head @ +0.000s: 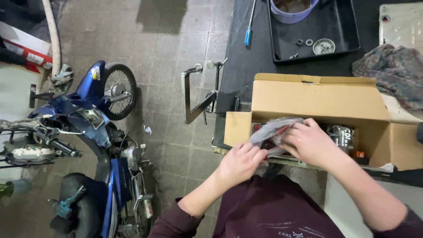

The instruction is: The person unpacks a cardboard box containing motorcycle parts, removing a small red component and a plastic bag of hardware. They then move to a workbench to handle a black motorcycle part and a torque wrench, before walking to a tool rack to retrieve a socket.

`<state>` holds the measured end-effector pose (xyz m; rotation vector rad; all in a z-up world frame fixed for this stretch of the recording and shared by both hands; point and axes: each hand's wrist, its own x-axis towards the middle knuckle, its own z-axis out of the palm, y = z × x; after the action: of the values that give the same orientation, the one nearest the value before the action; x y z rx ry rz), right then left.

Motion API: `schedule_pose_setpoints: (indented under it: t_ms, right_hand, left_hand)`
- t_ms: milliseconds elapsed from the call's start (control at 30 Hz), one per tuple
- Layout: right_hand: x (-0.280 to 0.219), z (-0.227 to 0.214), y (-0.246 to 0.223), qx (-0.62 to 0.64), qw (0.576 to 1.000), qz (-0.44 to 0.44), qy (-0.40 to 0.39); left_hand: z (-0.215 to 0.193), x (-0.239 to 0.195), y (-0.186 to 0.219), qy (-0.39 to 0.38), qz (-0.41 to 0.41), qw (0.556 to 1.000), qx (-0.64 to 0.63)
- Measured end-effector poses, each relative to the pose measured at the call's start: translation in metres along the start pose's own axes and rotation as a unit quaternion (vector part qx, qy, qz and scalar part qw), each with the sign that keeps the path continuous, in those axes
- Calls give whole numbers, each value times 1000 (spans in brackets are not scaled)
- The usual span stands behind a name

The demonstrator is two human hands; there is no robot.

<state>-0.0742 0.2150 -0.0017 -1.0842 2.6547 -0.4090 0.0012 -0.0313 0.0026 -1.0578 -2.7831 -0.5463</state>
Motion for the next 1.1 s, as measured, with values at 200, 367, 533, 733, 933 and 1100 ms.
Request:
schedule_pose_setpoints:
  t_ms: [200,367,533,733,933,1100]
  right_hand:
    - [-26,4,8,21,997,-6,-75]
    - [-23,18,10,21,997,-11,-76]
    - [-11,3,-3,-13,998,12,-64]
    - [-5,3,-3,22,991,62,-120]
    - [-2,0,-8,-8,978,87,-191]
    - [-12,-2,-10,46,987,37,-151]
  left_hand:
    - [-5,1,12,26,64,996,-61]
    - [-7,8,8,30,61,995,-79]
    - [-8,13,5,24,47,996,-72]
    - [-5,10,2,25,30,996,-82]
    - [-4,10,0,35,4,997,-69]
    - [-8,11,1,37,-4,997,-73]
